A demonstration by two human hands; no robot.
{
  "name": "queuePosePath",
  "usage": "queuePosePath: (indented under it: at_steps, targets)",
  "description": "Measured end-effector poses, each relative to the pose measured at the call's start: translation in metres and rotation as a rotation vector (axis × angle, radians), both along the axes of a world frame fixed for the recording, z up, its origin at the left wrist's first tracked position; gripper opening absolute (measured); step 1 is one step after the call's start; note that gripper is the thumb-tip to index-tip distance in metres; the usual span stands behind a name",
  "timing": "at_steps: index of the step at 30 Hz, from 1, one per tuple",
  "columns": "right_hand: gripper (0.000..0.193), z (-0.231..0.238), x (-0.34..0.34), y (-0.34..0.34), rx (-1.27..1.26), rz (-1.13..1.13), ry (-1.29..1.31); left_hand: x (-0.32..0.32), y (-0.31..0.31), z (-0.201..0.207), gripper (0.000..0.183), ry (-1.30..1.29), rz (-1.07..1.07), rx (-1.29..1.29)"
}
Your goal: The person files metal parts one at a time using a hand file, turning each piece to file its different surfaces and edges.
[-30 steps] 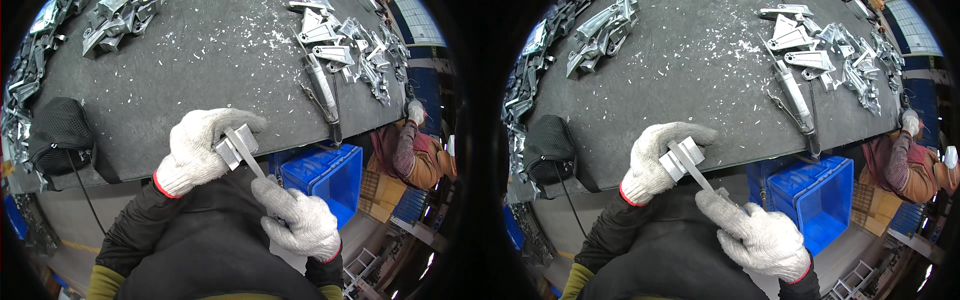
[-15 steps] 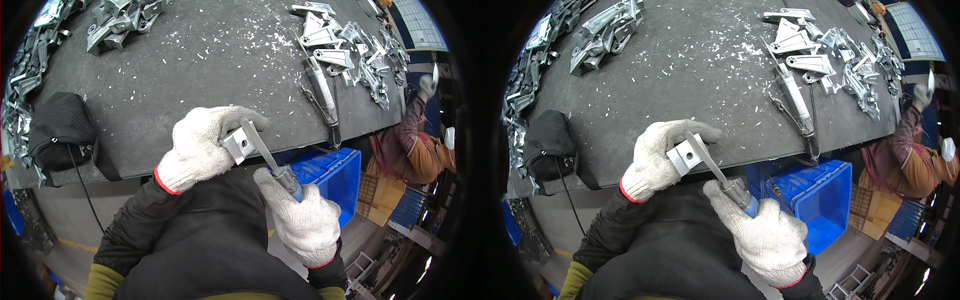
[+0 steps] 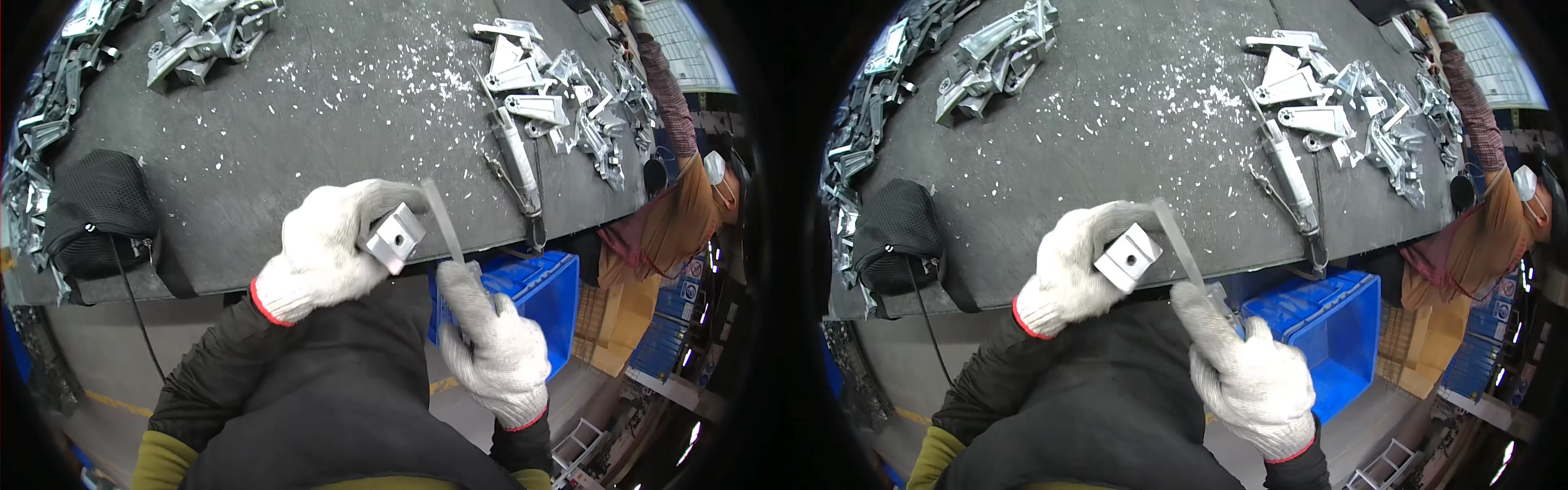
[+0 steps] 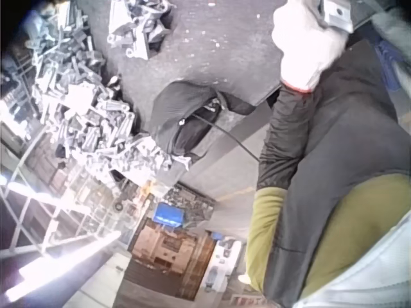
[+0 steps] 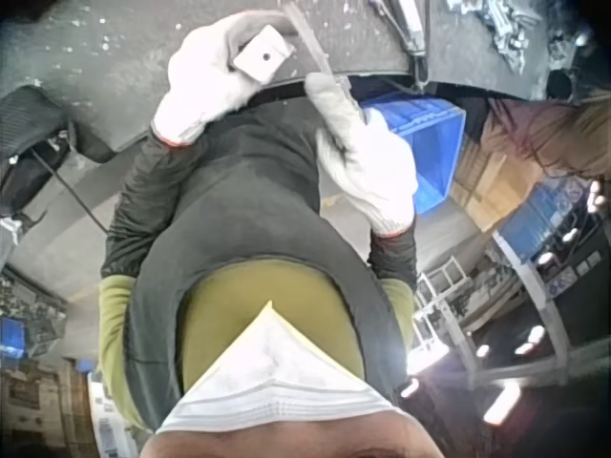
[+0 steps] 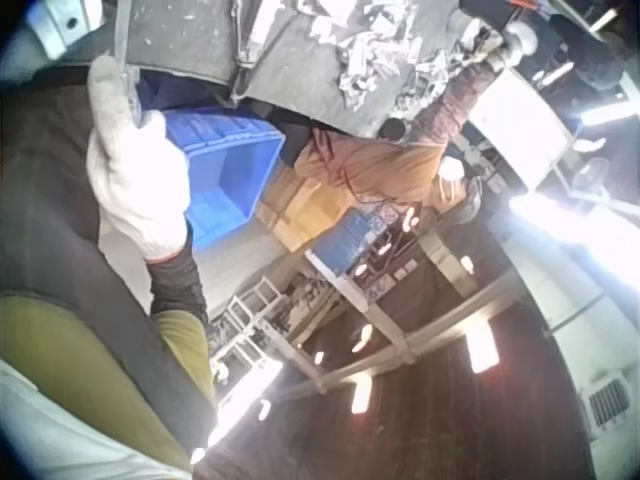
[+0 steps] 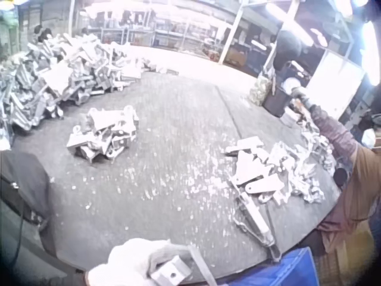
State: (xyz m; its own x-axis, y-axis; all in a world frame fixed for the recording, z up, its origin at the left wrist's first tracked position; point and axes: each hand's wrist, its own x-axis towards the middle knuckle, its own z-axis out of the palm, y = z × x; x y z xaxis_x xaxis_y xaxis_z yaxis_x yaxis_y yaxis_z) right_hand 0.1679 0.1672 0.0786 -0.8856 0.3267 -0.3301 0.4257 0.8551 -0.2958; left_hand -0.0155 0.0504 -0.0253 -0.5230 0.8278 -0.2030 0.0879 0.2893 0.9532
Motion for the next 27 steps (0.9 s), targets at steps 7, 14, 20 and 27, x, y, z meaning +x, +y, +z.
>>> queuePosePath:
  at_steps: [7, 14, 20, 27]
  targets:
    - [0.088, -0.024, 0.028, 0.004, -0.472, -0.225, 0.400, 0.000, -0.012, 0.006, 0.070, -0.066, 0.149, 0.288]
    - [0.087, -0.021, 0.022, -0.002, -0.503, -0.173, 0.277, 0.012, -0.009, 0.012, 0.051, 0.038, 0.110, 0.248]
    - [0.073, -0.012, 0.010, -0.001, -0.345, -0.017, 0.153, 0.020, -0.011, -0.010, 0.055, 0.122, 0.149, 0.274]
    - [0.067, -0.014, 0.004, -0.006, -0.380, -0.051, 0.003, 0.023, -0.011, -0.016, 0.048, 0.065, 0.227, 0.234]
